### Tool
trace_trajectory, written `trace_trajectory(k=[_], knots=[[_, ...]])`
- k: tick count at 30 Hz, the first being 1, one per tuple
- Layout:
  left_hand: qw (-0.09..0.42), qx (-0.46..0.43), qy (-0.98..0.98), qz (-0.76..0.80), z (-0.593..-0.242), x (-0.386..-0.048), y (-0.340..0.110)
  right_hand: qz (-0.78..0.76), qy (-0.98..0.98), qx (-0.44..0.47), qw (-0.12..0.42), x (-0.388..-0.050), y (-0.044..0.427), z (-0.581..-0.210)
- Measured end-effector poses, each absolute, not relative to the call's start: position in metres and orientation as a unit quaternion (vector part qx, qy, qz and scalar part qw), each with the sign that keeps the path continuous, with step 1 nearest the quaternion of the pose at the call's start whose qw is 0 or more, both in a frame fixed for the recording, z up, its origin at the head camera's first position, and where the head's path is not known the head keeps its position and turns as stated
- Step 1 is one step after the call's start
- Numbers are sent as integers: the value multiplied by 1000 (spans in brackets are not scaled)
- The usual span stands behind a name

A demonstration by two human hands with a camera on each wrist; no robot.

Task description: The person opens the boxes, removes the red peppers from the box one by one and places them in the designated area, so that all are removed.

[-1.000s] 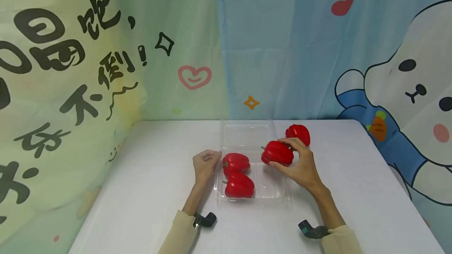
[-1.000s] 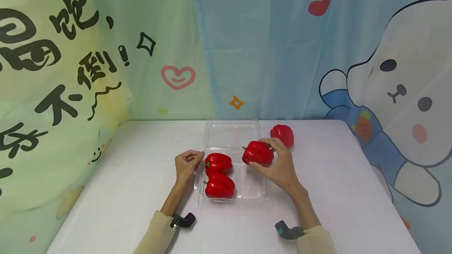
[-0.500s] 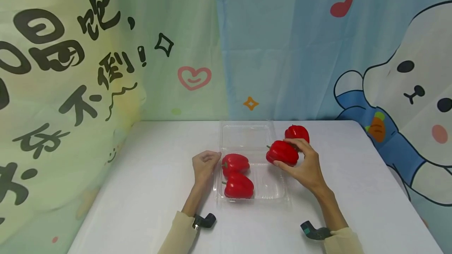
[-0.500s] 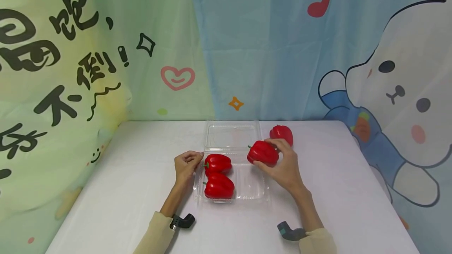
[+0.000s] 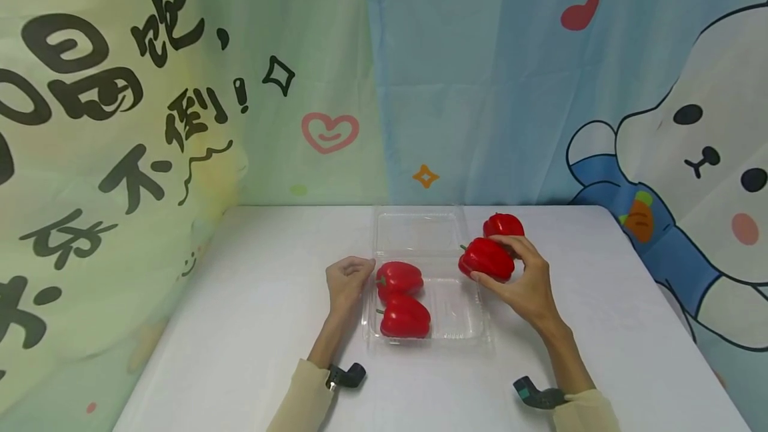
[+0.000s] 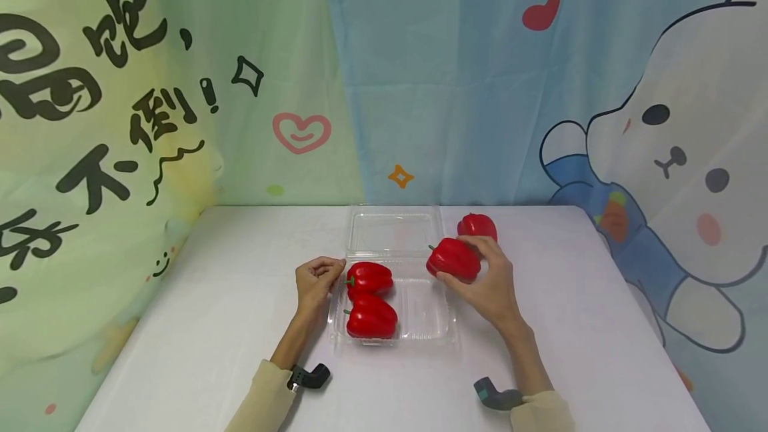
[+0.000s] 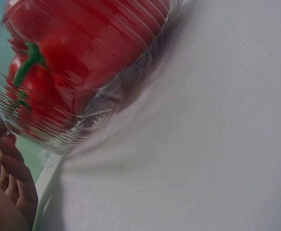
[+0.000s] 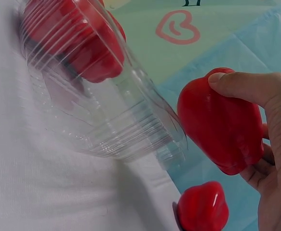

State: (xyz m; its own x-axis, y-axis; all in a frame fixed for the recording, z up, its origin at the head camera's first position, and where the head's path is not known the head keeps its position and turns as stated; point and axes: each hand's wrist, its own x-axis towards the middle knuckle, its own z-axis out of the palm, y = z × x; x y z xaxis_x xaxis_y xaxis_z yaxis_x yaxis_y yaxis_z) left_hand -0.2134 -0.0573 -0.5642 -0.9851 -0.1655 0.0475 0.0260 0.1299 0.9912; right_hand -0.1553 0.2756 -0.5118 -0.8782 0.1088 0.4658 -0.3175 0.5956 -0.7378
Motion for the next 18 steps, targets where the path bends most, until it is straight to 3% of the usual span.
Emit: trace_trajectory(k=[18], knots=[[69,44,-750,-656,-562,-212,-57,443,-857,52,259,-151,287,-513]])
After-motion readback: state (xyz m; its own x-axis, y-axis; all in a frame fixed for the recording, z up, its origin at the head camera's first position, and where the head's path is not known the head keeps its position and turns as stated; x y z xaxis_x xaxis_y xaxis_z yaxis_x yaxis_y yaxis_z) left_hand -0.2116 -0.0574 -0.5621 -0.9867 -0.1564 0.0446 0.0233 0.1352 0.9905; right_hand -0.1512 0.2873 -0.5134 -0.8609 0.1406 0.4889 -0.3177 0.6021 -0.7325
